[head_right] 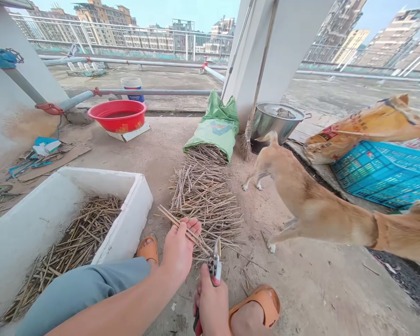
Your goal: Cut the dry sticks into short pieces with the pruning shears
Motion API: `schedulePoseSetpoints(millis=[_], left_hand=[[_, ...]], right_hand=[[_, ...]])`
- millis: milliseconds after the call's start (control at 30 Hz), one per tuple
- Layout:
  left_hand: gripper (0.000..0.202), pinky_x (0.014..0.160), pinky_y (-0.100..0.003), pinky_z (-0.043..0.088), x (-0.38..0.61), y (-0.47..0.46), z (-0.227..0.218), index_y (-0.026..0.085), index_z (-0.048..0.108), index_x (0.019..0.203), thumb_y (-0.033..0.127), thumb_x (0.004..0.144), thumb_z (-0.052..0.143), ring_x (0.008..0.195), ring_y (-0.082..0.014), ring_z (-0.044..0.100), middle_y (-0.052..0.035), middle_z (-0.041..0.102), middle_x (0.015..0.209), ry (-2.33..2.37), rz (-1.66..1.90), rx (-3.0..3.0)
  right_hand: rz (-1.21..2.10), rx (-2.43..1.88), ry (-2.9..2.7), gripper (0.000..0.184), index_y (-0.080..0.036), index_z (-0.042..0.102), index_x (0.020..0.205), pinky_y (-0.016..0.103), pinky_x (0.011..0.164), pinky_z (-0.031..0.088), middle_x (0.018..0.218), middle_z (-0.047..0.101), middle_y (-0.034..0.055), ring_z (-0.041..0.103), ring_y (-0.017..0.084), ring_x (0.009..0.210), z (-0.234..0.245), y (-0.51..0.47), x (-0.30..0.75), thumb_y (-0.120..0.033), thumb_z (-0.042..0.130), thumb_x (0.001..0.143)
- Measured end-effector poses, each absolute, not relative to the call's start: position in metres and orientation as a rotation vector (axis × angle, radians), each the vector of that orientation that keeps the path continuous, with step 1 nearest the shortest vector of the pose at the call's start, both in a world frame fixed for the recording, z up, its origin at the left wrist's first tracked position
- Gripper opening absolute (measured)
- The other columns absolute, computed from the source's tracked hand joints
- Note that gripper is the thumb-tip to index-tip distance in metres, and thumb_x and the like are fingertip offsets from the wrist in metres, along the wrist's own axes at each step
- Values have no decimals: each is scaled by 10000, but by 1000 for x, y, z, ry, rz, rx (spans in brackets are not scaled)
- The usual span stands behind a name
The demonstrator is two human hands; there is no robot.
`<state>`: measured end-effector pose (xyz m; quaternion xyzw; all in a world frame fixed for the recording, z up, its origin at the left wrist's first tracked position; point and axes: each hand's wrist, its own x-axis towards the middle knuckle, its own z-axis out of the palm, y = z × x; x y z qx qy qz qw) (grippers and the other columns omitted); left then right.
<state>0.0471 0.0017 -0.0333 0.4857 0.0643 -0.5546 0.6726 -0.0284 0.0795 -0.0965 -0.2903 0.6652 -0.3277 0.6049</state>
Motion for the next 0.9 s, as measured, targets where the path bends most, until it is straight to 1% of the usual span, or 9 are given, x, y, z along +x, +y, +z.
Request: schedulePoseSetpoints(millis=[33,67,133,200,333,467,633,767,900], left_hand=[[91,813,-328,519,49,0,-31,143,487,850,114,858,401,756,-143,662,-91,650,820,156,-1273,1094],[79,799,-332,524,52,-2,-30,138,493,858,115,850,419,754,-151,666,-101,657,837,160,-1313,1094],[60,763,-328,533,57,-5,-26,125,512,866,117,826,469,749,-165,670,-119,665,867,134,-1442,1089],[69,730,-320,536,59,-6,-22,106,536,865,119,801,514,748,-180,671,-134,669,876,67,-1598,1073],[88,697,-319,534,57,-1,-19,84,575,852,125,779,551,733,-193,670,-143,672,850,-105,-1855,1054],[95,690,-315,528,54,3,-19,86,594,849,139,786,548,725,-184,664,-132,672,839,-242,-1972,1068],[120,697,-325,524,53,5,-22,84,599,864,168,781,578,741,-194,664,-144,673,851,-290,-2019,1061],[115,727,-326,522,52,6,-22,91,600,885,149,800,549,726,-167,659,-126,672,865,-230,-1958,1039],[98,710,-307,523,54,4,-21,103,614,863,134,778,579,711,-154,655,-106,675,851,-198,-1939,1049]], right_hand=[[-730,-694,1538,493,-258,300,483,268,339,303,348,307,-74,310,105,301,-93,78,-37,-669,468,699],[-709,-734,1537,490,-249,330,486,270,371,324,362,343,-62,348,112,329,-88,77,-46,-663,499,685],[-678,-888,1517,435,-215,452,555,275,483,367,458,465,-23,450,140,455,-77,75,-68,-617,561,676],[-619,-1119,1466,382,-209,484,624,277,562,353,554,481,-20,449,148,557,-65,74,-89,-575,559,702],[-414,-1467,1321,376,-225,346,575,274,538,274,565,324,-40,310,137,551,-47,68,-118,-520,455,781],[-227,-1642,1214,325,-225,312,598,266,531,267,573,334,-36,308,140,554,-42,58,-131,-431,421,825],[-143,-1729,1244,312,-227,294,609,267,512,245,554,340,-39,307,139,531,-44,59,-133,-407,400,842],[-193,-1730,1312,323,-224,313,590,280,531,235,536,354,-38,329,139,523,-47,68,-128,-396,449,826],[-426,-1543,1406,381,-219,390,551,287,536,254,519,385,-29,365,144,530,-52,75,-122,-499,525,772]])
